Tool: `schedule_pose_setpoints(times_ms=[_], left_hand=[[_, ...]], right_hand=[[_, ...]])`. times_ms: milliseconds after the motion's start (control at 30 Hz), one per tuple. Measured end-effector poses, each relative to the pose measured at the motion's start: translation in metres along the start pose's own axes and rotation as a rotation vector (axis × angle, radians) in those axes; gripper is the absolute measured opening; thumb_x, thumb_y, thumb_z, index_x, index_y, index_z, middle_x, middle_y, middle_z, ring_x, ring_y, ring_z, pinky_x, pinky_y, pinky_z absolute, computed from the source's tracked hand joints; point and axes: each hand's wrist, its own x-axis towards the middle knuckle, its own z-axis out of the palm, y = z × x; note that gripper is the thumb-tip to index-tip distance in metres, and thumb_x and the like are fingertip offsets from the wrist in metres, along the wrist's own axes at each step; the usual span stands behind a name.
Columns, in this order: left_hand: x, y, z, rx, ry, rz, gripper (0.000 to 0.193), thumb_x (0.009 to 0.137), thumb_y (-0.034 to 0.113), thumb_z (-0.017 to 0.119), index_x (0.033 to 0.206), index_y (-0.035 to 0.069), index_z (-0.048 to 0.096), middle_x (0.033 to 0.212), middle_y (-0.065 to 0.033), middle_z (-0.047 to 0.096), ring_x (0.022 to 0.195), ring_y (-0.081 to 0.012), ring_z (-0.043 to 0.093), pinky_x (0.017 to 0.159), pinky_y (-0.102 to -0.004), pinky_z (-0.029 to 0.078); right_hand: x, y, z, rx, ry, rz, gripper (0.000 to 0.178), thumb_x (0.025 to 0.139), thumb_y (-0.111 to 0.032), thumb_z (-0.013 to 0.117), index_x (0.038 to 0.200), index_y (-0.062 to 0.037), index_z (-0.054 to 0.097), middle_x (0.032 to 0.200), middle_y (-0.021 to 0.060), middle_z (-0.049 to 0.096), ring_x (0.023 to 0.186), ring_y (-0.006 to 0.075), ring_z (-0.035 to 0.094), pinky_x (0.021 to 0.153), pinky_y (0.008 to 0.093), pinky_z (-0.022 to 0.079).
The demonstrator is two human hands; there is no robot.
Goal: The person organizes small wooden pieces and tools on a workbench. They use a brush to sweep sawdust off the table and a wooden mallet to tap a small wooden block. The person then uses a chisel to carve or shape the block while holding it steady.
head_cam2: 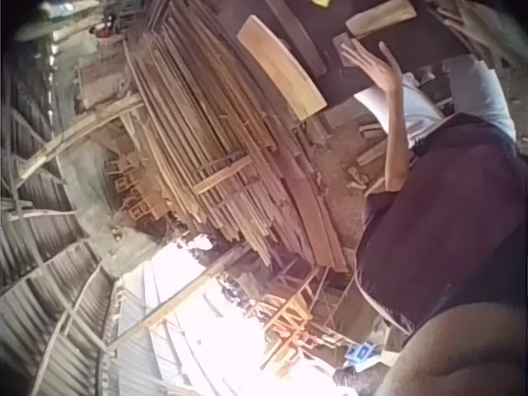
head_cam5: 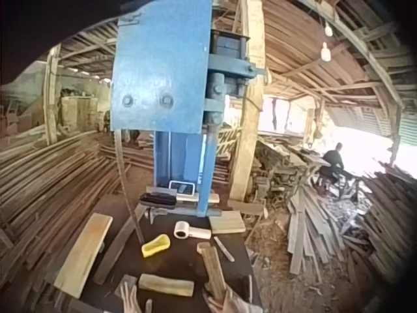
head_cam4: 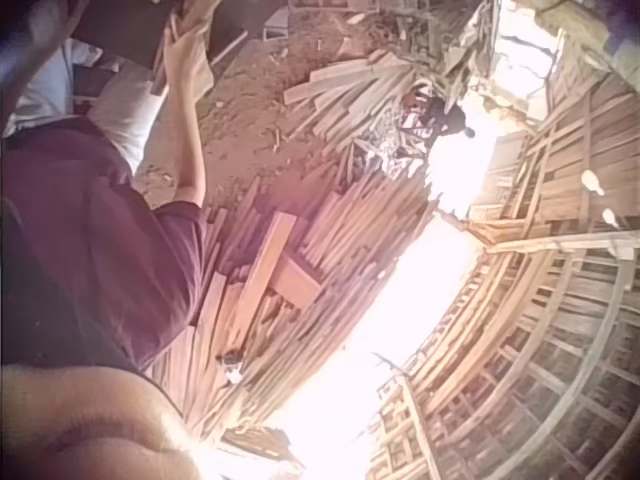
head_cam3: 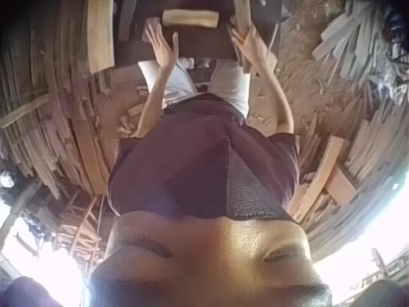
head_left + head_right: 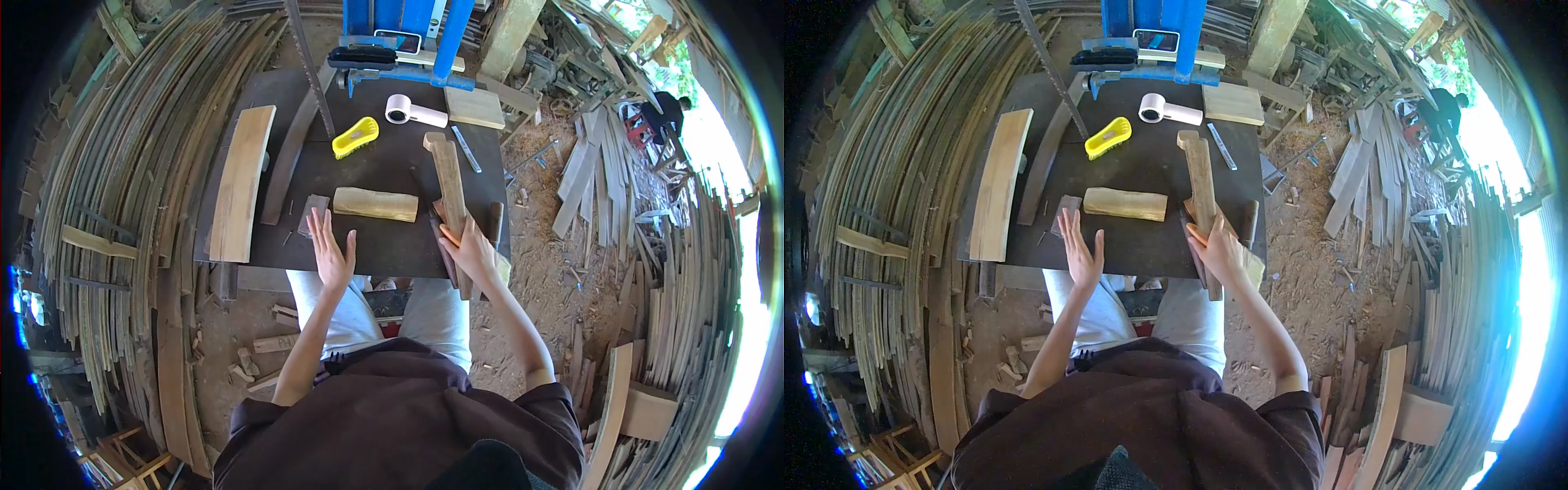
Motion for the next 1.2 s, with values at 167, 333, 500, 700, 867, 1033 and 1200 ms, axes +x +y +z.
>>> schedule_pose_setpoints(times_ms=[167, 333, 500, 700, 867, 1033, 1200], left_hand=[[-0.014, 0.001, -0.007, 0.01, 0.001, -0.029, 0.064, 0.092, 0.027, 0.059, 0.142, 0.001, 0.03, 0.151, -0.0239, 0.022, 0.14, -0.0451, 0.018, 0.111, -0.0497, 0.026], [-0.004, 0.004, -0.005, -0.004, 0.025, -0.007, 0.063, 0.091, 0.026, 0.06, 0.142, 0.001, 0.032, 0.15, -0.0222, 0.024, 0.14, -0.044, 0.019, 0.112, -0.0501, 0.026], [-0.004, 0.002, -0.003, 0.089, 0.038, -0.005, 0.063, 0.09, 0.026, 0.061, 0.141, 0.002, 0.033, 0.15, -0.0206, 0.027, 0.14, -0.0429, 0.02, 0.112, -0.0508, 0.025], [-0.003, 0.004, 0.0, 0.068, 0.003, -0.028, 0.062, 0.09, 0.027, 0.06, 0.14, 0.002, 0.034, 0.149, -0.0207, 0.028, 0.139, -0.0428, 0.021, 0.112, -0.051, 0.025], [-0.002, 0.004, -0.001, 0.064, 0.003, -0.037, 0.062, 0.089, 0.025, 0.062, 0.14, 0.002, 0.034, 0.149, -0.0206, 0.029, 0.139, -0.0434, 0.021, 0.111, -0.0509, 0.027], [0.0, 0.007, -0.002, 0.05, -0.019, -0.045, 0.061, 0.09, 0.021, 0.061, 0.141, 0.004, 0.033, 0.149, -0.0192, 0.03, 0.139, -0.043, 0.022, 0.111, -0.0508, 0.027], [-0.002, 0.006, -0.002, 0.065, -0.025, -0.051, 0.063, 0.088, 0.023, 0.062, 0.141, 0.004, 0.034, 0.148, -0.0196, 0.03, 0.139, -0.0436, 0.023, 0.111, -0.0509, 0.029]], right_hand=[[-0.002, 0.008, -0.015, 0.125, -0.08, 0.037, 0.054, 0.077, -0.034, 0.071, 0.108, 0.0058, 0.052, 0.084, 0.0262, 0.065, 0.084, 0.0434, 0.064, 0.071, 0.0475, 0.05], [0.002, 0.022, -0.042, 0.402, 0.027, 0.001, 0.038, 0.074, -0.027, 0.076, 0.099, -0.0003, 0.064, 0.077, 0.0138, 0.066, 0.069, 0.0235, 0.065, 0.065, 0.034, 0.049], [0.027, 0.016, -0.088, 0.41, 0.206, 0.012, 0.035, 0.074, -0.029, 0.077, 0.081, 0.0018, 0.063, 0.069, 0.0142, 0.063, 0.064, 0.0175, 0.061, 0.06, 0.0352, 0.047], [0.147, 0.054, -0.109, -0.152, 0.327, 0.009, 0.047, 0.079, -0.044, 0.067, 0.094, -0.0001, 0.058, 0.078, 0.0243, 0.065, 0.075, 0.0412, 0.065, 0.065, 0.0485, 0.049], [0.22, 0.082, -0.07, -0.341, 0.33, -0.011, 0.043, 0.079, -0.04, 0.065, 0.098, -0.0026, 0.057, 0.078, 0.0237, 0.066, 0.074, 0.0407, 0.066, 0.067, 0.0509, 0.052], [0.249, 0.097, -0.032, -0.365, 0.332, -0.01, 0.044, 0.079, -0.04, 0.064, 0.102, -0.0032, 0.056, 0.077, 0.0232, 0.066, 0.071, 0.0407, 0.066, 0.064, 0.0512, 0.053], [0.254, 0.102, -0.018, -0.352, 0.314, 0.043, 0.047, 0.08, -0.046, 0.063, 0.098, -0.003, 0.059, 0.078, 0.023, 0.067, 0.074, 0.0418, 0.066, 0.066, 0.0524, 0.052]])
